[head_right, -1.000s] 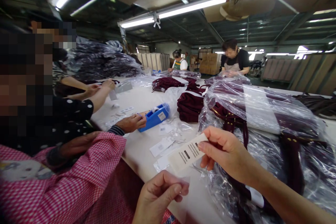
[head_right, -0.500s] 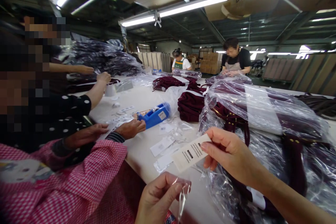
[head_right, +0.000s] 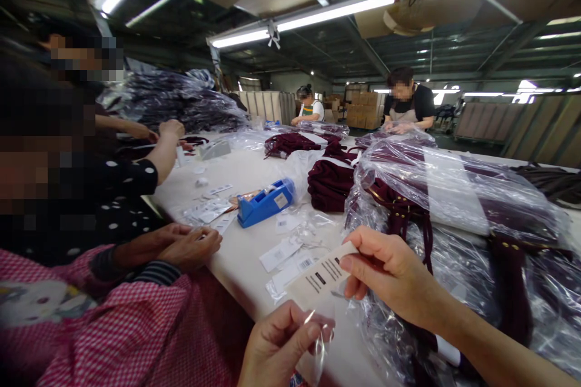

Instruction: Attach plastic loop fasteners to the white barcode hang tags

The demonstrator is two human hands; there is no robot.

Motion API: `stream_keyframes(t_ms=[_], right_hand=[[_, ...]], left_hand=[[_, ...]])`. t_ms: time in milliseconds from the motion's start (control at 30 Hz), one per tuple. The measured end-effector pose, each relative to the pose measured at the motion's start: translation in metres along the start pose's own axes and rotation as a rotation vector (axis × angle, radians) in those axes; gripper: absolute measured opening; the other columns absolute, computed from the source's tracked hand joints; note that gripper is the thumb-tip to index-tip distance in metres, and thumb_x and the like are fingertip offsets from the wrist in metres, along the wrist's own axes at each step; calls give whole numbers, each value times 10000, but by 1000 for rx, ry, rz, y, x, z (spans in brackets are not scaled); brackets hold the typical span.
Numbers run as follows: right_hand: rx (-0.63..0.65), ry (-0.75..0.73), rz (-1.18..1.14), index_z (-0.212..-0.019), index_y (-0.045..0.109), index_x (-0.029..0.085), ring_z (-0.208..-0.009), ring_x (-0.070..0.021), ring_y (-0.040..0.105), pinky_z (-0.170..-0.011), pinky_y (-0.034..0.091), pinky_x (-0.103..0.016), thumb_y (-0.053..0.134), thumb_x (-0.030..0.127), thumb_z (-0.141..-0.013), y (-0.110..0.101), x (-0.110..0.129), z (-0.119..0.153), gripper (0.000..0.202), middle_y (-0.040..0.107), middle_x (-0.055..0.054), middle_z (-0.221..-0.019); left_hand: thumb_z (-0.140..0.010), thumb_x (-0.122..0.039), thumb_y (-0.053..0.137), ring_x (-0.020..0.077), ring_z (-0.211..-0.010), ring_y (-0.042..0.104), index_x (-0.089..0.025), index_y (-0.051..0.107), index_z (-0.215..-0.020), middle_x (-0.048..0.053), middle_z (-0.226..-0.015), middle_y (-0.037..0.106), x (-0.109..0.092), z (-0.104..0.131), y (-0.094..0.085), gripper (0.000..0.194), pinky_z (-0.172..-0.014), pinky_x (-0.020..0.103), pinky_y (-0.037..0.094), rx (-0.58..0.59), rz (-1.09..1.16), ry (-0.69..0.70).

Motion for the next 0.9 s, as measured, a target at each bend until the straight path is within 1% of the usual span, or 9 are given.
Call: stream_keyframes(t_ms=[200, 367, 533, 700, 833, 900], right_hand=[[-7, -22, 19, -851, 547, 188, -546, -112, 621, -529, 505, -200, 553, 349, -914, 1, 1, -3, 172, 675, -2, -634], [32, -13, 62, -843, 551, 188, -543, -112, 621, -527, 504, -196, 544, 325, -918, 2, -2, -1, 156, 671, -2, -630], [90, 2, 173, -867, 576, 193, -559, -119, 624, -531, 497, -197, 532, 318, -921, -1, -3, 1, 144, 671, -3, -638], [114, -8, 254, -869, 593, 194, -559, -122, 622, -530, 492, -201, 526, 296, -921, -2, 0, -1, 132, 665, -2, -637], [110, -27, 248, -855, 586, 195, -551, -117, 617, -529, 488, -197, 525, 285, -920, 1, 2, -5, 127, 657, 5, -625], [110, -25, 229, -853, 582, 192, -547, -115, 614, -526, 487, -196, 529, 289, -919, 2, 1, -6, 128, 654, 6, -623]], left_hand=[[-639, -351, 807, 127, -597, 598, -139, 671, -616, 75, -680, 760, 4, 0, 0, 253, -601, 207, 407, 15, 49, -20], [-624, -331, 821, 139, -591, 622, -138, 649, -593, 77, -668, 757, 7, -1, -1, 260, -600, 219, 424, 10, 109, -55], [-636, -305, 813, 118, -546, 600, -127, 654, -602, 76, -665, 750, 7, -1, -1, 241, -538, 201, 421, -5, 109, -56], [-605, -306, 832, 147, -558, 648, -148, 631, -640, 60, -671, 745, 12, 1, 7, 258, -528, 211, 449, 12, 195, -104], [-610, -305, 831, 151, -528, 665, -153, 612, -678, 58, -694, 745, 12, 5, 16, 275, -496, 205, 451, 37, 236, -148], [-615, -320, 829, 149, -526, 666, -151, 619, -704, 61, -714, 745, 14, 6, 18, 283, -473, 198, 451, 28, 239, -171]])
Point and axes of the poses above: each hand's wrist, its own z-axis away from the middle knuckle, its own y-axis out of the palm, x = y × z, the point moved 9 cm from there along -z, towards the middle knuckle
